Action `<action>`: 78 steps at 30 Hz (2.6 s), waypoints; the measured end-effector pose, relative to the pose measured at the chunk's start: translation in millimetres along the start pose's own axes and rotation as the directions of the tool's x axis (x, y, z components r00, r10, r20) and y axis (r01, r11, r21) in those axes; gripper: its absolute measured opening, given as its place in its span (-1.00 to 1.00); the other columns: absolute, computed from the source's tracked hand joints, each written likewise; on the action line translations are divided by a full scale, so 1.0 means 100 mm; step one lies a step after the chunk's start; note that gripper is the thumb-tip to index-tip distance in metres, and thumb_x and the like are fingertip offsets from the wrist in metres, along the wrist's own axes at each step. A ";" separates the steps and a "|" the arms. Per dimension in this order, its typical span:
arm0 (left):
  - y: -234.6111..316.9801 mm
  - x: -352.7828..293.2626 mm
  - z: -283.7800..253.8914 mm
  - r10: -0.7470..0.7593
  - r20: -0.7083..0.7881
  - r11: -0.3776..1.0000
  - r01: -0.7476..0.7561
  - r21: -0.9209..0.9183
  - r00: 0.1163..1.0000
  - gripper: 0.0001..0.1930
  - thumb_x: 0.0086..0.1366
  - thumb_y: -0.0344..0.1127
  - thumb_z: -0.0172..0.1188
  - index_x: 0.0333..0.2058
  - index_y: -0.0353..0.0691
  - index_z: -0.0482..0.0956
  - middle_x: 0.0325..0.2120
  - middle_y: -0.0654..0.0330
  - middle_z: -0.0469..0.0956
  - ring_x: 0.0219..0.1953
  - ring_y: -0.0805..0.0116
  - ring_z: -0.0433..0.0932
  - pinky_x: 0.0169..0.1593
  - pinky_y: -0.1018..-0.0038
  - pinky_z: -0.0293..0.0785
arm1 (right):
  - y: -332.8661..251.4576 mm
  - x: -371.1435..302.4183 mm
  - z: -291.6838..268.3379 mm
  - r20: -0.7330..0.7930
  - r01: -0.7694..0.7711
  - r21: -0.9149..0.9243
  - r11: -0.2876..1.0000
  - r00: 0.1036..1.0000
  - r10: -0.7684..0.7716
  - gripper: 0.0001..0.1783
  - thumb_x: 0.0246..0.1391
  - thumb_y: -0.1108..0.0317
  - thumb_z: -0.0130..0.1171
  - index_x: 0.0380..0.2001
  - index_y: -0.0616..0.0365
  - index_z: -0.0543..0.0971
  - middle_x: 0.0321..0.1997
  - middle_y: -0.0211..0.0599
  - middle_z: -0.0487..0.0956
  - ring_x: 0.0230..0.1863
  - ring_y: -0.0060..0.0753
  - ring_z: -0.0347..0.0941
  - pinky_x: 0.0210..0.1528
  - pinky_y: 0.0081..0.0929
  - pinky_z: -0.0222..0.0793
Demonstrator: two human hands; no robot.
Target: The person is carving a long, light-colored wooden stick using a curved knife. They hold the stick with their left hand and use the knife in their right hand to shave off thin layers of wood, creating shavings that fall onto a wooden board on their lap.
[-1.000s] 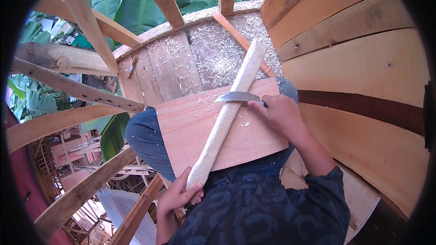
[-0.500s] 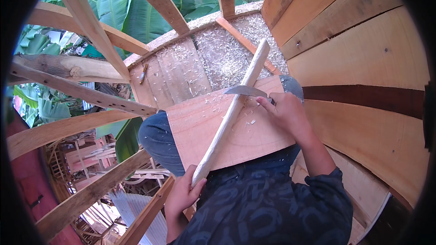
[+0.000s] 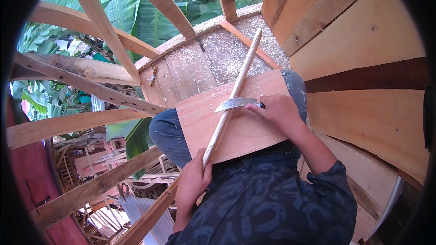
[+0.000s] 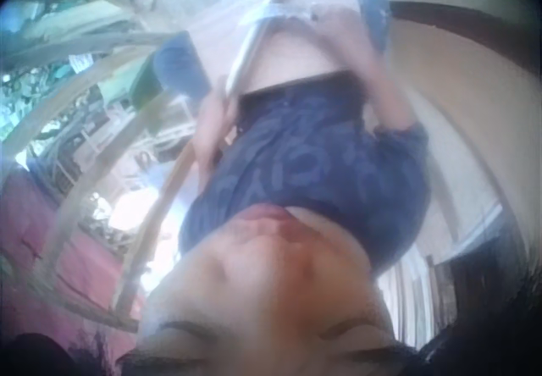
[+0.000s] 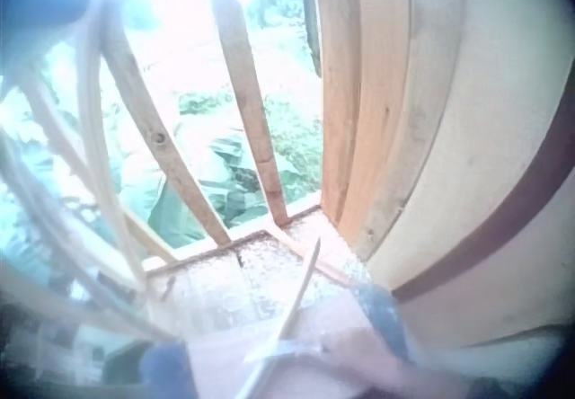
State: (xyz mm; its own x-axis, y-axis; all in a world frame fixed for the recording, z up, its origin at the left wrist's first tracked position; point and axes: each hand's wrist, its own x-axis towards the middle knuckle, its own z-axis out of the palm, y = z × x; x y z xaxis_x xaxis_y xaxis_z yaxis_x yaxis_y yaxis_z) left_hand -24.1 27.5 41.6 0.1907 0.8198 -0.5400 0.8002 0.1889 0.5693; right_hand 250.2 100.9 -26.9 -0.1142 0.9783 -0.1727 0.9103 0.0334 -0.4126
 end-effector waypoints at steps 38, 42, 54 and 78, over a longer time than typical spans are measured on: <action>-0.04 -0.01 0.05 0.044 0.042 0.997 -0.047 0.058 0.998 -0.54 0.26 -0.35 0.10 0.08 -0.40 0.22 -0.24 -0.31 0.45 -0.20 -0.33 0.48 -0.12 -0.01 0.39 | -0.11 -0.21 -0.04 0.095 -0.022 -0.016 1.000 0.995 0.024 -0.29 0.11 -0.32 0.01 -0.64 0.17 0.59 -0.66 -0.03 0.53 -0.53 0.07 0.53 -0.44 -0.12 0.44; -0.02 0.01 0.06 0.048 0.029 0.996 -0.050 0.073 0.998 -0.51 0.25 -0.35 0.11 0.08 -0.43 0.20 -0.23 -0.32 0.44 -0.19 -0.31 0.48 -0.12 0.00 0.40 | 0.04 -0.08 -0.06 0.035 -0.080 -0.080 0.994 0.996 0.083 -0.28 0.12 -0.32 0.01 -0.65 0.17 0.58 -0.65 -0.02 0.53 -0.51 0.07 0.54 -0.43 -0.10 0.44; -0.03 0.04 0.05 -0.019 0.099 0.998 0.013 0.061 0.995 -0.46 0.23 -0.38 0.12 0.13 -0.44 0.14 -0.18 -0.33 0.43 -0.13 -0.32 0.45 -0.05 0.03 0.36 | -0.03 -0.27 -0.06 0.109 0.003 -0.065 0.998 0.994 0.004 -0.36 0.09 -0.27 0.09 -0.63 0.15 0.55 -0.69 -0.07 0.50 -0.58 0.03 0.50 -0.51 -0.14 0.39; -0.06 0.07 0.16 0.028 0.056 0.997 -0.032 0.070 0.998 -0.40 0.19 -0.38 0.19 0.15 -0.43 0.15 -0.28 -0.22 0.39 -0.22 -0.23 0.44 -0.14 0.06 0.35 | 0.08 -0.25 -0.19 0.065 -0.124 -0.106 0.987 0.989 0.131 -0.38 0.08 -0.19 0.17 -0.63 0.23 0.53 -0.73 -0.04 0.45 -0.62 0.05 0.46 -0.56 -0.18 0.32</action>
State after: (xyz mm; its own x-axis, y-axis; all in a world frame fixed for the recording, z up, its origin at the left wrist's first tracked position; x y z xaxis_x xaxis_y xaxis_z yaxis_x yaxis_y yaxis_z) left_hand -18.2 23.5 24.6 0.2445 0.7930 -0.5580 0.8314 0.1247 0.5415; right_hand 267.4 80.9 -9.2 -0.0196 0.9590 -0.2829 0.9545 -0.0663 -0.2907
